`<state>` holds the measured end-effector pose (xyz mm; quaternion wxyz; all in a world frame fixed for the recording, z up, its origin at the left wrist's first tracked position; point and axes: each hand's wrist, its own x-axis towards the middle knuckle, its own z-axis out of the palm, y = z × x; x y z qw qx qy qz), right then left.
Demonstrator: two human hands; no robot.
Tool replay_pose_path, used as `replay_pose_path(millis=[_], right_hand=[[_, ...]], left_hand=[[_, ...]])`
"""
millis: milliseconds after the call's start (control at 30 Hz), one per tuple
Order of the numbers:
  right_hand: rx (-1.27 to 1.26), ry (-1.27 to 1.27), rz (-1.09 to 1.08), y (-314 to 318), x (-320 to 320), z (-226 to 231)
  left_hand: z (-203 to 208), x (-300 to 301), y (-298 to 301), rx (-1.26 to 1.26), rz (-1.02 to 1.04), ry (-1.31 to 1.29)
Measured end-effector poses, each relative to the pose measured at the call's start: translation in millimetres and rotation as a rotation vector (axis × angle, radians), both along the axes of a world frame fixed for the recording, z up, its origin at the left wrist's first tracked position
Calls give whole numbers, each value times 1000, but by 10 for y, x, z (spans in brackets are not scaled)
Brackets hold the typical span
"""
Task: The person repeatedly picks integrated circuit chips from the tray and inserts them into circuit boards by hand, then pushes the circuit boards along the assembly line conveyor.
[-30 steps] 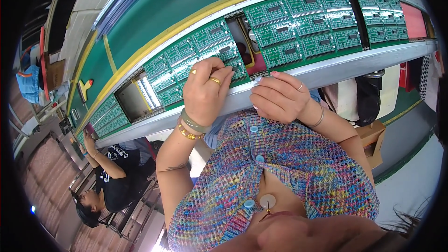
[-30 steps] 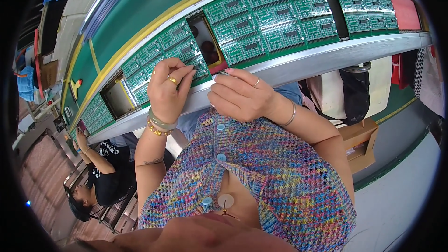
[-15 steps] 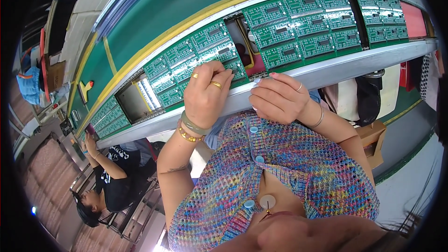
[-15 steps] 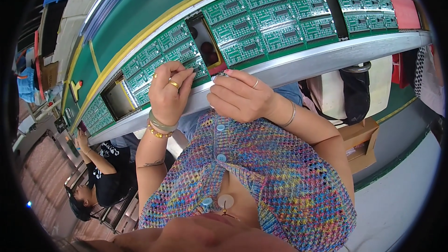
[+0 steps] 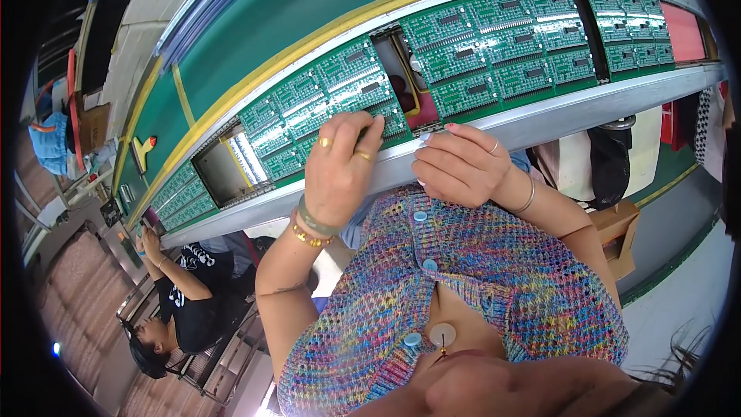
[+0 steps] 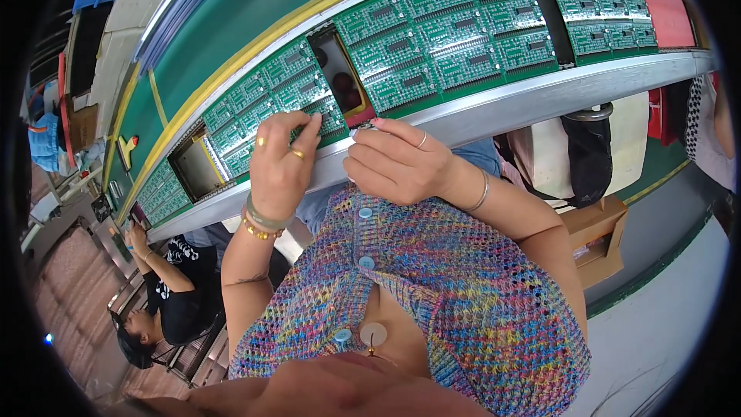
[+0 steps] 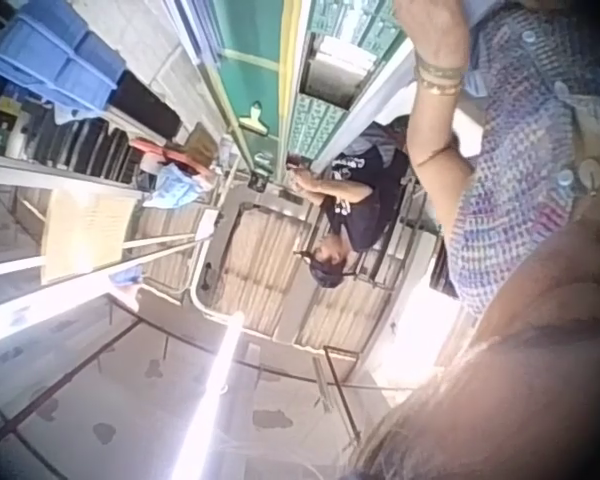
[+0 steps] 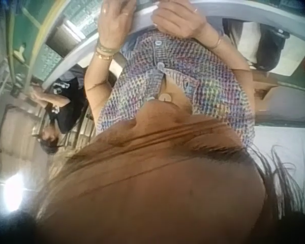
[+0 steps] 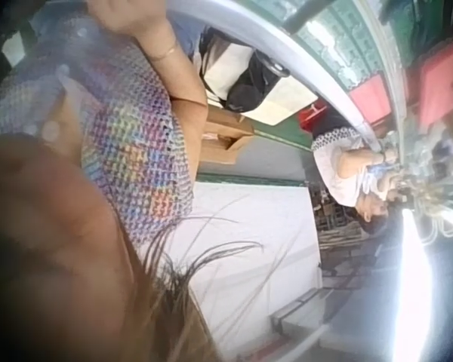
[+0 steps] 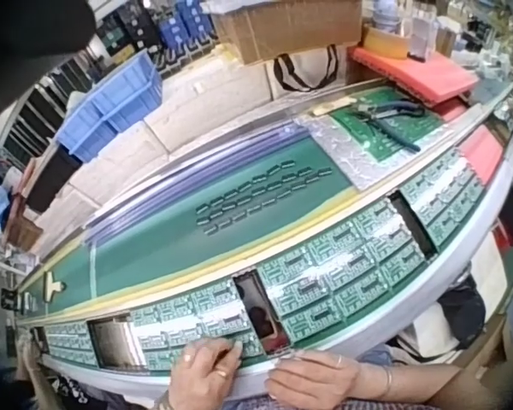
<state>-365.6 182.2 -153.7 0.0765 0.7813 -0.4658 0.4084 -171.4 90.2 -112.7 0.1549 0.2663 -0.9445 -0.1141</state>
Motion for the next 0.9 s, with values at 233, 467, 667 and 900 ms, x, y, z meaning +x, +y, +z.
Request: replay_pose_path(millis=[233,467,667,900], right_hand=[[-41,-13,47,36,-34,-14],[-53,10,20,61,-53,-60],[-82,11,14,25,-26,-30],[-65,28,13,37,-11,-66]], left_hand=[[66,94,-62,201,-124,-135],[56,-281,-254,139,-268,-51],[35,-524,-1214,-79,167,302],[-103,-580,-1395,-38,312,254]])
